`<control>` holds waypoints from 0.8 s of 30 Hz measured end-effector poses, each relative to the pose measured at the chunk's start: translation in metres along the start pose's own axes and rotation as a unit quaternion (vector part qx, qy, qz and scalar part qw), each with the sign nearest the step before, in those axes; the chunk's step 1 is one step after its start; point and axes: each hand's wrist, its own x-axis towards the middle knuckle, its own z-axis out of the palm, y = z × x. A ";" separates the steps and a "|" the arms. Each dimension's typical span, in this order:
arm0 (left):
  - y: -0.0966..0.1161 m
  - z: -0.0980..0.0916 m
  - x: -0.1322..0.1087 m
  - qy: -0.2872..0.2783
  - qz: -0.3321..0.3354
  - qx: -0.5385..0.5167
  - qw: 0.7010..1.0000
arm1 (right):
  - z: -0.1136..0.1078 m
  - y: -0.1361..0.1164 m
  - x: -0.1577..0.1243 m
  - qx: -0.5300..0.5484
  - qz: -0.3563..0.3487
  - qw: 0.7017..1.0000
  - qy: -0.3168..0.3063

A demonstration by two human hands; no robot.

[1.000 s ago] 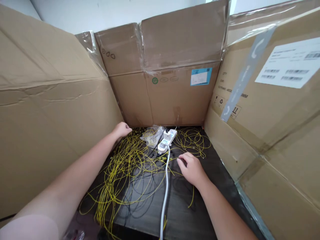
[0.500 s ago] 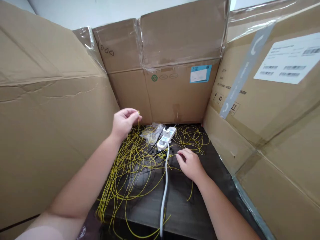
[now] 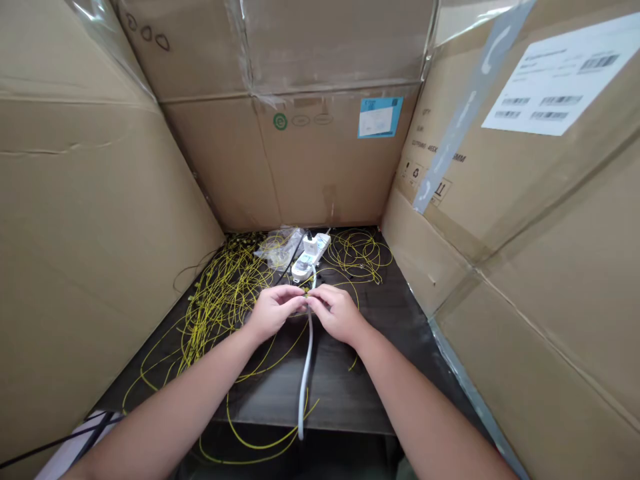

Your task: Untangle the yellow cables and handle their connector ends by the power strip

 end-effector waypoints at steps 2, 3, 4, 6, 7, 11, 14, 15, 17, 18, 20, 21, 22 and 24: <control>-0.001 0.000 -0.001 -0.003 -0.002 0.000 1.000 | 0.001 0.000 0.001 0.024 0.026 0.999 -0.006; -0.001 -0.001 -0.002 -0.008 -0.001 0.003 1.000 | 0.002 0.000 0.001 0.040 0.039 0.998 -0.013; -0.001 -0.002 -0.003 -0.015 0.002 0.005 1.000 | 0.002 -0.001 0.001 0.056 0.051 0.997 -0.020; -0.003 -0.005 -0.004 -0.034 0.007 0.010 0.999 | 0.003 -0.001 0.001 0.078 0.066 0.994 -0.027; -0.003 -0.006 -0.004 -0.042 0.008 0.013 0.999 | 0.003 -0.001 0.001 0.083 0.067 0.994 -0.026; -0.005 -0.010 -0.004 -0.048 0.008 0.051 0.998 | 0.006 0.001 0.000 0.074 0.055 0.996 -0.007; -0.003 -0.009 -0.005 -0.049 0.035 0.094 0.994 | 0.006 0.003 0.000 0.055 0.045 0.997 0.000; -0.002 -0.009 -0.005 -0.050 0.052 0.112 0.991 | 0.006 0.003 0.000 0.049 0.040 0.998 -0.001; -0.001 -0.009 -0.006 -0.050 0.085 0.151 0.984 | 0.005 0.003 -0.001 0.040 0.025 0.999 -0.002; -0.002 -0.009 -0.007 -0.049 0.099 0.169 0.979 | 0.005 0.004 -0.001 0.036 0.015 0.999 -0.002; -0.004 -0.009 -0.008 -0.050 0.108 0.191 0.974 | 0.005 0.004 -0.001 0.028 -0.005 1.000 0.006; -0.005 -0.009 -0.008 -0.051 0.105 0.193 0.974 | 0.006 0.005 -0.001 0.024 -0.016 1.000 0.012; -0.006 -0.009 -0.008 -0.054 0.099 0.191 0.975 | 0.006 0.005 -0.002 0.018 -0.026 0.999 0.018; -0.008 -0.008 -0.009 -0.058 0.087 0.186 0.977 | 0.007 0.005 -0.002 0.001 -0.043 0.999 0.028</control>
